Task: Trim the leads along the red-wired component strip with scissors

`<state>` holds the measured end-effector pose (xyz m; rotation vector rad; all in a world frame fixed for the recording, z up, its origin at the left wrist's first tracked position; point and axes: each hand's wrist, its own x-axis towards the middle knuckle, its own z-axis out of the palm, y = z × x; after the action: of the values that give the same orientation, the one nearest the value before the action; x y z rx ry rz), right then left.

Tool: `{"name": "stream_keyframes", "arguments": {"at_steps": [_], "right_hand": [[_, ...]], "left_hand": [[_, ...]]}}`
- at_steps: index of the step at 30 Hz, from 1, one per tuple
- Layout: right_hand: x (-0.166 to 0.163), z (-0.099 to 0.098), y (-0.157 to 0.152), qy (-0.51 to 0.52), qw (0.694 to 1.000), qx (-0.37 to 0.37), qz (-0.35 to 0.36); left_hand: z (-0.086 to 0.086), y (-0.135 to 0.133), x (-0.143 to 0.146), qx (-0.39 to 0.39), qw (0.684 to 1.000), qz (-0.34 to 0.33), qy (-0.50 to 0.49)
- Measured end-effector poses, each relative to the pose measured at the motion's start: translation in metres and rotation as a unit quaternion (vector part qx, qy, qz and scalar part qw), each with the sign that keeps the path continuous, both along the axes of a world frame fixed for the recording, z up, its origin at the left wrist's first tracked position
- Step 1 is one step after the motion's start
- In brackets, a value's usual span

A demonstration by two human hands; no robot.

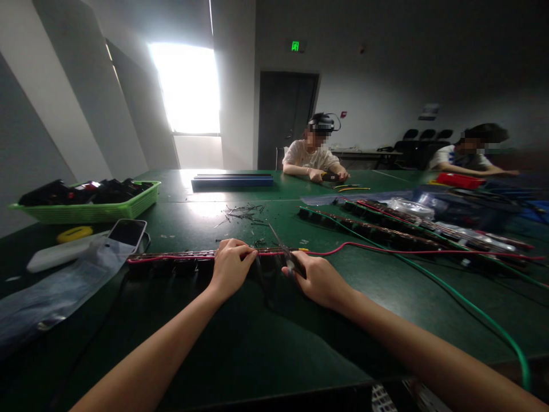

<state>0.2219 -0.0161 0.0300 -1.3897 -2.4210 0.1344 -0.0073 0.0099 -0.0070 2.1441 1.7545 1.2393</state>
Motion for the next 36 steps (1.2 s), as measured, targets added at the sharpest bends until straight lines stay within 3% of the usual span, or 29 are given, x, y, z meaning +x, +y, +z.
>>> {"name": "stream_keyframes", "arguments": {"at_steps": [9, 36], "right_hand": [[-0.008, 0.002, -0.011, -0.084, 0.996, 0.03, 0.012], [-0.008, 0.0, -0.011, -0.122, 0.992, 0.018, -0.01]], "left_hand": [[0.001, -0.002, 0.0, -0.008, 1.0, -0.001, 0.004], [0.0, 0.001, -0.001, 0.002, 1.0, -0.004, 0.006]]}}
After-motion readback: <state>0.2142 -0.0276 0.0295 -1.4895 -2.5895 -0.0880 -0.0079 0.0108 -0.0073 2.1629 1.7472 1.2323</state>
